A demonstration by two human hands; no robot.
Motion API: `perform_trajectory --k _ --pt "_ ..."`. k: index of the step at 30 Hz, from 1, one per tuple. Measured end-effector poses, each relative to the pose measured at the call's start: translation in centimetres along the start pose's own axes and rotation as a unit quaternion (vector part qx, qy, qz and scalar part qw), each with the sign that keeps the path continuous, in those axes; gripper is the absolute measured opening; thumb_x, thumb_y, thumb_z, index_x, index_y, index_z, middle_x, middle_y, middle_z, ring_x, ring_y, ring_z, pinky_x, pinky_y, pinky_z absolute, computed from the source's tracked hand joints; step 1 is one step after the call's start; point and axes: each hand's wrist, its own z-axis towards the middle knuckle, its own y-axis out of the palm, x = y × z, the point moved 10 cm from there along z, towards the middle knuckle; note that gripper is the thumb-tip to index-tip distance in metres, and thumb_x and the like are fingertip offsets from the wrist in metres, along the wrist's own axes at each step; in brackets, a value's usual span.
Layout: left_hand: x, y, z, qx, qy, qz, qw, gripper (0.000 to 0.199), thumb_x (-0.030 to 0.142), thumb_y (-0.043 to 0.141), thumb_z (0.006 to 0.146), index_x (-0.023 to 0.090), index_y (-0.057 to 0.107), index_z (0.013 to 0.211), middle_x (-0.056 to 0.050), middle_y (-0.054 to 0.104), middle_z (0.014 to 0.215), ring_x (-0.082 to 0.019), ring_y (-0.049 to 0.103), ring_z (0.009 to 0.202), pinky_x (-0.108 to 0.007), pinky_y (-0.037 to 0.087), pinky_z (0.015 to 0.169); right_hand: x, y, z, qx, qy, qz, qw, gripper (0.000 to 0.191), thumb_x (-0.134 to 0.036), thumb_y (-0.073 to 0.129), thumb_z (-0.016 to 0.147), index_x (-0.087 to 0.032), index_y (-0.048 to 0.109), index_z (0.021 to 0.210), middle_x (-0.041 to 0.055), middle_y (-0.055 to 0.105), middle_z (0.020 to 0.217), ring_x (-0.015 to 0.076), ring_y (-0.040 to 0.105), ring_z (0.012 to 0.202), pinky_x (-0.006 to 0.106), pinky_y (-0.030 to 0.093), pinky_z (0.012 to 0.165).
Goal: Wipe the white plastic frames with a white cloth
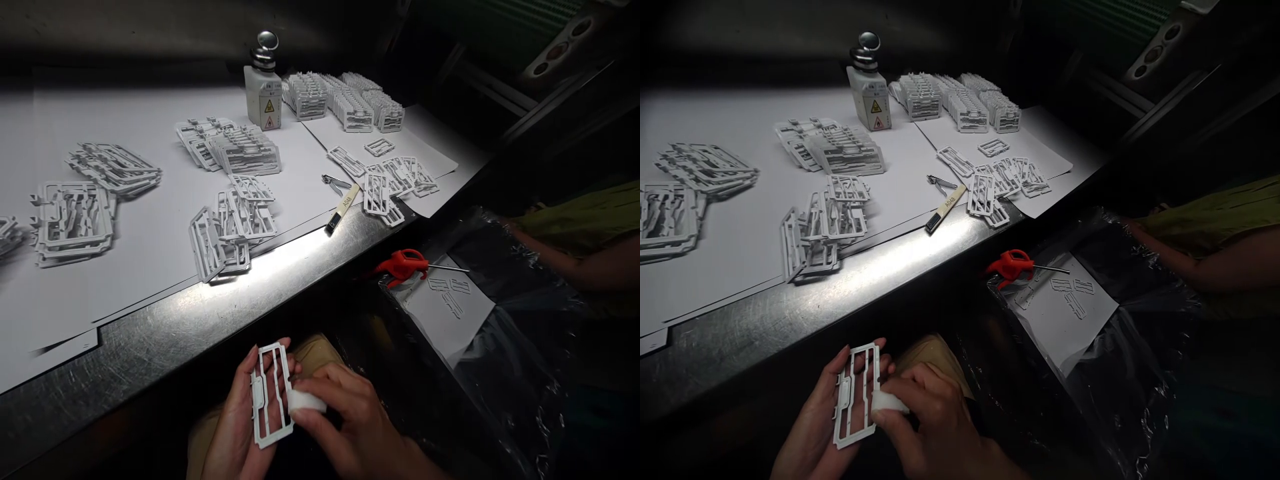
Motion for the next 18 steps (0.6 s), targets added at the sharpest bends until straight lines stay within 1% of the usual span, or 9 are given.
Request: perform_trajectory --k 2,4,7,8,10,12,14,16,18 --pt "-0.1 0.1 0.2 -0.003 0.001 -0.005 1.000 0.030 0.034 0.051 0.081 0.018 0.061 0.103 -0.006 0.062 0.085 -0.020 0.058 0.091 -0.027 0.051 0.077 0.0 0.6 -0.5 -0.018 0.002 0.000 1.000 0.018 -0.018 0.060 0.081 -0.021 0.062 0.099 0.0033 0.056 0.081 0.0172 0.054 0.077 0.028 0.045 0.070" --pt "-0.2 0.0 0.3 0.000 0.005 -0.003 1.000 0.032 0.036 0.050 0.081 0.019 0.060 0.106 -0.007 0.062 0.087 -0.019 0.058 0.090 -0.025 0.050 0.077 -0.3 1.0 -0.7 -0.007 -0.011 0.005 1.000 0.018 -0.019 0.062 0.080 -0.022 0.062 0.099 0.0028 0.057 0.080 0.0164 0.055 0.075 0.026 0.046 0.067" --pt "-0.2 -0.5 0.2 0.023 0.011 0.016 1.000 0.034 0.039 0.051 0.080 0.023 0.058 0.109 -0.006 0.063 0.090 -0.019 0.058 0.090 -0.024 0.051 0.073 -2.0 1.1 -0.9 0.038 -0.091 -0.003 0.995 0.018 -0.023 0.063 0.079 -0.018 0.064 0.096 0.0034 0.057 0.076 0.0158 0.054 0.068 0.025 0.044 0.060" --pt "-0.1 -0.6 0.1 0.027 0.012 0.016 0.999 0.034 0.039 0.050 0.080 0.023 0.058 0.109 -0.006 0.063 0.089 -0.020 0.058 0.090 -0.025 0.051 0.072 -2.2 1.1 -1.0 0.044 -0.104 -0.009 0.994 0.019 -0.023 0.063 0.078 -0.017 0.064 0.096 0.0036 0.057 0.075 0.0158 0.054 0.067 0.026 0.043 0.059" --pt "0.1 -0.4 -0.2 0.024 0.012 0.007 1.000 0.036 0.039 0.048 0.081 0.021 0.057 0.110 -0.008 0.063 0.091 -0.020 0.058 0.091 -0.026 0.051 0.074 -1.5 0.7 -0.8 0.047 -0.070 -0.012 0.996 0.017 -0.019 0.063 0.077 -0.018 0.065 0.094 0.0032 0.057 0.075 0.0156 0.054 0.068 0.026 0.043 0.061" --pt "0.5 -0.1 -0.5 0.017 0.012 0.004 1.000 0.038 0.038 0.045 0.082 0.019 0.056 0.113 -0.010 0.062 0.094 -0.020 0.057 0.092 -0.027 0.050 0.078 0.3 0.0 -0.6 0.040 0.022 0.015 0.999 0.016 -0.015 0.062 0.078 -0.019 0.065 0.093 0.0021 0.057 0.077 0.0148 0.055 0.071 0.025 0.044 0.065" --pt "0.9 0.2 -0.7 0.018 0.011 0.010 1.000 0.038 0.037 0.044 0.083 0.018 0.054 0.115 -0.010 0.061 0.097 -0.019 0.056 0.094 -0.026 0.049 0.080 1.6 -0.6 -0.6 0.038 0.091 0.084 0.992 0.012 -0.016 0.062 0.078 -0.020 0.066 0.089 0.0018 0.058 0.080 0.0149 0.056 0.074 0.026 0.045 0.070" --pt "0.7 0.7 -0.8 0.010 0.000 0.013 1.000 0.039 0.040 0.044 0.083 0.021 0.053 0.116 -0.008 0.061 0.094 -0.019 0.057 0.093 -0.026 0.050 0.077 2.0 -0.4 -0.4 0.031 0.113 0.187 0.975 0.009 -0.020 0.064 0.077 -0.019 0.067 0.085 0.0034 0.060 0.088 0.0170 0.057 0.082 0.027 0.046 0.074" --pt "0.2 0.9 -0.6 0.002 -0.016 0.014 1.000 0.041 0.046 0.045 0.081 0.027 0.052 0.117 -0.005 0.060 0.092 -0.020 0.057 0.092 -0.026 0.052 0.071 1.8 0.2 -0.1 0.023 0.110 0.280 0.953 0.012 -0.022 0.065 0.075 -0.016 0.067 0.086 0.0062 0.060 0.097 0.0200 0.057 0.090 0.028 0.047 0.078"
